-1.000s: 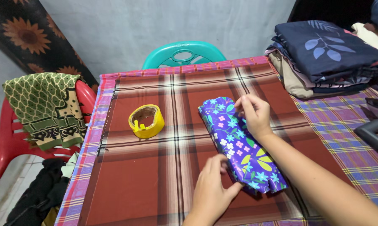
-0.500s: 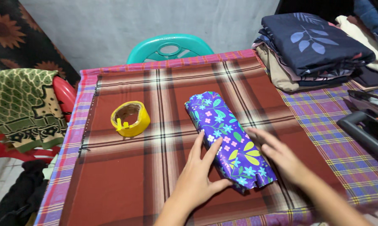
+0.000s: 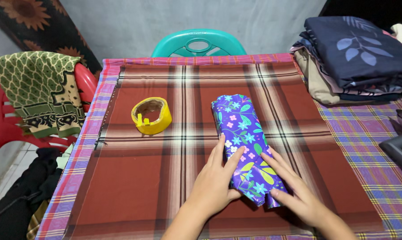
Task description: The person folds and smooths a rectangular item wrapped in purple floral paper on a plaid tablecloth. They then pick up a roll of yellow tape and a pair of scissors, cut a strip of tape, and place the tape on the table.
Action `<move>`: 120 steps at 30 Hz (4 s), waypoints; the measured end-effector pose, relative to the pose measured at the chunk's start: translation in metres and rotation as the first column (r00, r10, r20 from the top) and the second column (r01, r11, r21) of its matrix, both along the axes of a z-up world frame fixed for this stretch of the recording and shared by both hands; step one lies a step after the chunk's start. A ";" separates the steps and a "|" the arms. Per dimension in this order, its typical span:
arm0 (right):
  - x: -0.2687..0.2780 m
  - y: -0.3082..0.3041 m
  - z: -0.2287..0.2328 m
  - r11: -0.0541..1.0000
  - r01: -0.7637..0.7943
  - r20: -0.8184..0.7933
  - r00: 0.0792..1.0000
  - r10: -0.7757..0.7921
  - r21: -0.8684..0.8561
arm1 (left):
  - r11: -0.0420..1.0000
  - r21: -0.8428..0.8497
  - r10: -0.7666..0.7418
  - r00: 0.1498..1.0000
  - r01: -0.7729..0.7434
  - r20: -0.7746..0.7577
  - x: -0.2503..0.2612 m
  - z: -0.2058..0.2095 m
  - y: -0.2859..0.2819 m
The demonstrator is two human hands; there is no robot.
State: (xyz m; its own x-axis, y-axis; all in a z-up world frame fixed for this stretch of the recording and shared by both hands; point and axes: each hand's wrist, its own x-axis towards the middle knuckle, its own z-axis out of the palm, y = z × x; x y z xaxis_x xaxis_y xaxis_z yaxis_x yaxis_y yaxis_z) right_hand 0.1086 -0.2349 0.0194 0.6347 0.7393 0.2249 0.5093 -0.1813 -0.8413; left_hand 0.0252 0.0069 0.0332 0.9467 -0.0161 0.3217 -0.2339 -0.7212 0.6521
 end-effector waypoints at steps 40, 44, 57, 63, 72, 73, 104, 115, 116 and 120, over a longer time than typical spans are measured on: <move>0.055 0.132 0.043 0.888 0.172 0.539 0.836 0.097 -0.427 | 0.940 -0.155 0.303 0.953 -0.303 -0.028 -0.051 -0.030 0.008; 0.052 0.117 0.038 0.815 0.446 0.569 0.802 -0.182 -0.369 | 0.930 -0.290 0.239 0.971 -0.226 0.008 -0.052 -0.028 0.024; 0.050 0.101 0.026 0.756 0.582 0.582 0.740 -0.338 -0.300 | 0.934 -0.156 0.308 0.945 -0.323 -0.115 -0.018 -0.006 0.027; 0.065 0.097 0.031 0.815 0.482 0.527 0.806 -0.269 -0.321 | 0.885 -0.133 0.432 0.894 -0.445 -0.114 -0.016 -0.013 0.033; 0.079 0.107 0.040 0.892 0.333 0.580 0.808 -0.103 -0.306 | 0.970 -0.087 0.238 0.954 -0.226 0.181 -0.021 -0.001 0.030; 0.079 0.108 0.041 0.895 0.320 0.576 0.812 -0.091 -0.311 | 0.982 -0.073 0.187 0.964 -0.176 0.187 -0.019 0.000 0.029; 0.019 0.059 0.017 0.918 0.397 0.509 0.785 -0.353 0.025 | 0.906 -0.327 -0.305 0.951 0.270 -0.059 0.015 0.025 0.071; 0.120 0.071 0.020 0.841 0.533 0.530 0.742 -0.412 -0.094 | 0.945 -0.201 -0.261 0.965 0.260 0.023 0.029 0.013 0.029; 0.119 0.073 0.021 0.829 0.546 0.551 0.731 -0.402 -0.120 | 0.943 -0.204 -0.267 0.964 0.263 0.005 0.028 0.012 0.030; 0.126 0.081 0.027 0.755 0.592 0.500 0.762 -0.411 -0.282 | 0.939 -0.219 -0.281 0.959 0.265 -0.043 0.031 0.010 0.032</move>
